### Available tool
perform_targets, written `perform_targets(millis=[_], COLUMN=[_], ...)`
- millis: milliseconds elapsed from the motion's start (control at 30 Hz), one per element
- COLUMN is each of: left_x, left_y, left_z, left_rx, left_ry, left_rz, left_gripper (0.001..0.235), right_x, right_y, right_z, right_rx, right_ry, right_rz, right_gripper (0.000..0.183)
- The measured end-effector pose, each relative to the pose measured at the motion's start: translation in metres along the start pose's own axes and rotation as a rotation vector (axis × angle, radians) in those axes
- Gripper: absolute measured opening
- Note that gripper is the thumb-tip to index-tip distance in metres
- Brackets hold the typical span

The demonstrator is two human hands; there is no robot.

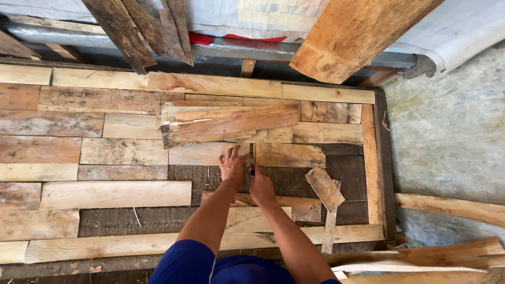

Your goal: The person fits thin wood strips into a rectangular frame, arranging them edge to edge in a patchwork pattern. They use red-handled shears to trim strips to size, press pieces into gaps, and reposition strips to fill the remaining bare sections of the panel.

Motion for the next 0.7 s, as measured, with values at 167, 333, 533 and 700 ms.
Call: perform_targets(millis=[167, 333, 533, 700], left_x=[-0.001, -0.001, -0.001, -0.004], left_y=[0.002, 0.004, 0.0, 0.006], left_z=[0.003, 0.004, 0.005, 0.014], left_rx=[-0.011, 0.01, -0.051, -0.069], left_ry=[0.048, 0.05, 0.042, 0.084], left_rz=[-0.003, 0.013, -0.018, -0.018], left_gripper=[0.039, 0.039, 0.041, 0.039], right_x=[-0.002, -0.011, -0.016, -0.017], right_y=[-0.007, -0.012, -0.011, 0.0], right_z=[-0.007, -0.021, -0.03, -0.025], right_rx=[0.001, -0.04, -0.029, 0.002], right_ry=[0.064, 0.12, 0.138, 0.067], right_rz=[0.044, 0.078, 0.056, 0.041], right_gripper=[0.063, 0.065, 0.064, 0.063])
Point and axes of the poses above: each hand's wrist, its own y-axis away from the middle knuckle, its own z-axis out of the back of the hand, x = y × z, the point moved 10 cm from there along -y, towards the middle knuckle, and after that the axes turned 6 degrees about y, right-handed, at the moved point
